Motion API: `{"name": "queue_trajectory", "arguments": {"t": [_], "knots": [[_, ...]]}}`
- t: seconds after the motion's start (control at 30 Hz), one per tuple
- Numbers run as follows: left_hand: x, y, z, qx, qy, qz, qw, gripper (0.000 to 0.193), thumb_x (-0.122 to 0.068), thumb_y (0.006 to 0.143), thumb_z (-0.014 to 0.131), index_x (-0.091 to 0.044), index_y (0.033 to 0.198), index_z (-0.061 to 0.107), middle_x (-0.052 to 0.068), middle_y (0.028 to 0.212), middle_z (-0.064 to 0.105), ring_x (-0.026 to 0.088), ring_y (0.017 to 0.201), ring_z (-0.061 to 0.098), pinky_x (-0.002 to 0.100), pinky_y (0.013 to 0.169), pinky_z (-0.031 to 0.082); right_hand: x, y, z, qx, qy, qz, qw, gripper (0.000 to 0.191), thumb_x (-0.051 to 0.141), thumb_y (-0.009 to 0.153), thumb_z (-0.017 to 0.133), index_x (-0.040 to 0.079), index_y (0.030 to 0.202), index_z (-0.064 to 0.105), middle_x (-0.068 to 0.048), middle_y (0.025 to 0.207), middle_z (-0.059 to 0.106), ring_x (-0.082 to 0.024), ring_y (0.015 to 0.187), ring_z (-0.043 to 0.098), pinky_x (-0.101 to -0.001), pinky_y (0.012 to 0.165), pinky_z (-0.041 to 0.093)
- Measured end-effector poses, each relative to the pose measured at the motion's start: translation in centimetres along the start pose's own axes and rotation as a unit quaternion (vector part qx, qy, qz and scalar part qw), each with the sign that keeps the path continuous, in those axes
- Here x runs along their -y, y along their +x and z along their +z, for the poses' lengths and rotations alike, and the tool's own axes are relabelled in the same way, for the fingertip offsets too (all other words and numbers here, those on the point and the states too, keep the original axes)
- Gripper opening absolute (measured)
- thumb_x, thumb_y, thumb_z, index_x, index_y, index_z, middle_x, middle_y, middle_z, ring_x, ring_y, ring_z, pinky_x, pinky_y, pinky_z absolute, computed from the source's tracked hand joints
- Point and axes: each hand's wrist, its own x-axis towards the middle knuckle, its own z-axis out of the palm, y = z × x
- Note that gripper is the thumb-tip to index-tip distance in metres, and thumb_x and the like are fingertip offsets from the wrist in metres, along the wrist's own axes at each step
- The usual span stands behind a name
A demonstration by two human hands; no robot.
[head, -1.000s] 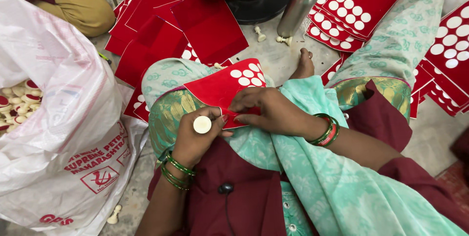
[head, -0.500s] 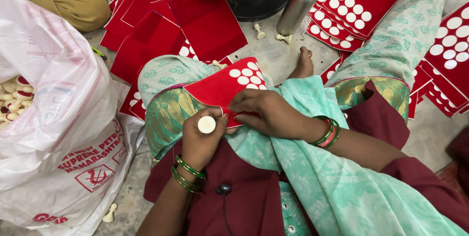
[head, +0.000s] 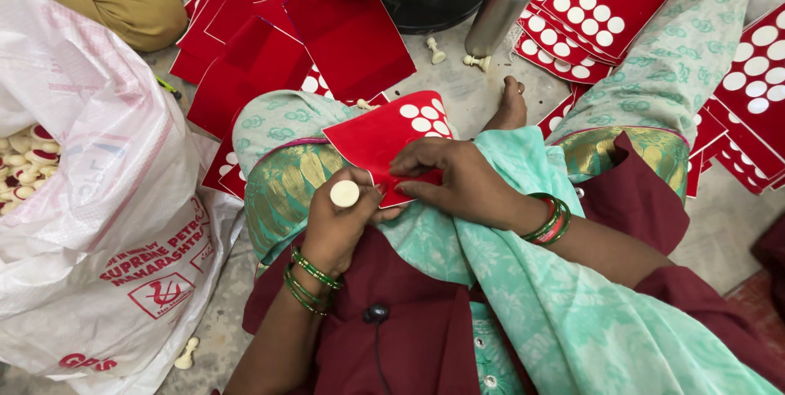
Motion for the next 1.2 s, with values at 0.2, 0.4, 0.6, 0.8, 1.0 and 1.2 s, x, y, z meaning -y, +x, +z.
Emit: {"name": "queue_trajectory", "arguments": {"t": [0.2, 0.4, 0.6, 0.8, 1.0, 1.2], "knots": [[0.1, -0.2, -0.2, 0.010, -0.016, -0.003, 1.000, 0.009, 0.002, 0.094, 0.067, 0.002, 0.102, 0.063, 0.005, 0.091, 0.066, 0.013, 0.082, 0.070, 0.037, 0.076, 0.068, 0.2, 0.1, -0.2, 0.008, -0.070, -0.048, 0.996, 0.022, 0.004, 0.083, 0.079, 0.002, 0.105, 0.076, -0.008, 0.111, 0.073, -0.018, 0.097, 0.074, -0.0299, 0.084, 0.059], [0.0, -0.3, -0.1, 0.011, -0.010, 0.018, 1.000, 0.011, 0.002, 0.093, 0.069, 0.005, 0.104, 0.067, 0.010, 0.095, 0.071, 0.015, 0.085, 0.071, 0.034, 0.075, 0.065, -0.2, 0.0, -0.1, 0.019, -0.052, -0.041, 0.998, 0.016, 0.003, 0.085, 0.078, 0.002, 0.100, 0.076, -0.007, 0.111, 0.074, -0.017, 0.097, 0.075, -0.0294, 0.083, 0.060], [0.6, -0.7, 0.4, -0.009, 0.045, 0.068, 0.997, 0.014, -0.001, 0.093, 0.070, 0.006, 0.105, 0.066, 0.008, 0.095, 0.071, 0.012, 0.086, 0.070, 0.033, 0.075, 0.067, -0.8, -0.1, 0.2, 0.021, 0.054, -0.019, 0.998, 0.012, -0.002, 0.088, 0.074, -0.001, 0.100, 0.074, -0.007, 0.110, 0.072, -0.015, 0.100, 0.072, -0.0288, 0.089, 0.060], [1.2, -0.7, 0.6, -0.023, 0.085, 0.091, 0.992, 0.014, -0.002, 0.095, 0.069, 0.006, 0.105, 0.066, 0.008, 0.095, 0.071, 0.012, 0.085, 0.072, 0.032, 0.075, 0.068, -1.3, 0.0, 0.2, 0.034, 0.054, -0.025, 0.998, 0.007, -0.001, 0.090, 0.073, -0.001, 0.097, 0.073, -0.006, 0.105, 0.073, -0.013, 0.095, 0.072, -0.0269, 0.085, 0.058], [1.0, -0.5, 0.7, -0.010, 0.122, 0.086, 0.989, 0.015, -0.002, 0.094, 0.069, 0.006, 0.106, 0.066, 0.009, 0.093, 0.073, 0.014, 0.083, 0.074, 0.030, 0.072, 0.066, -1.9, 0.2, -0.2, 0.050, 0.082, 0.014, 0.995, 0.007, 0.003, 0.094, 0.067, -0.002, 0.093, 0.072, -0.006, 0.098, 0.075, -0.010, 0.090, 0.069, -0.0267, 0.083, 0.056], [0.9, -0.4, 1.0, 0.018, 0.125, 0.078, 0.989, 0.013, -0.003, 0.096, 0.067, 0.004, 0.106, 0.064, 0.008, 0.095, 0.072, 0.012, 0.085, 0.074, 0.030, 0.072, 0.067, -3.2, 0.4, -0.7, 0.079, 0.143, 0.072, 0.984, 0.010, 0.005, 0.096, 0.066, -0.003, 0.101, 0.071, -0.005, 0.096, 0.074, -0.008, 0.090, 0.067, -0.0252, 0.086, 0.054]]}}
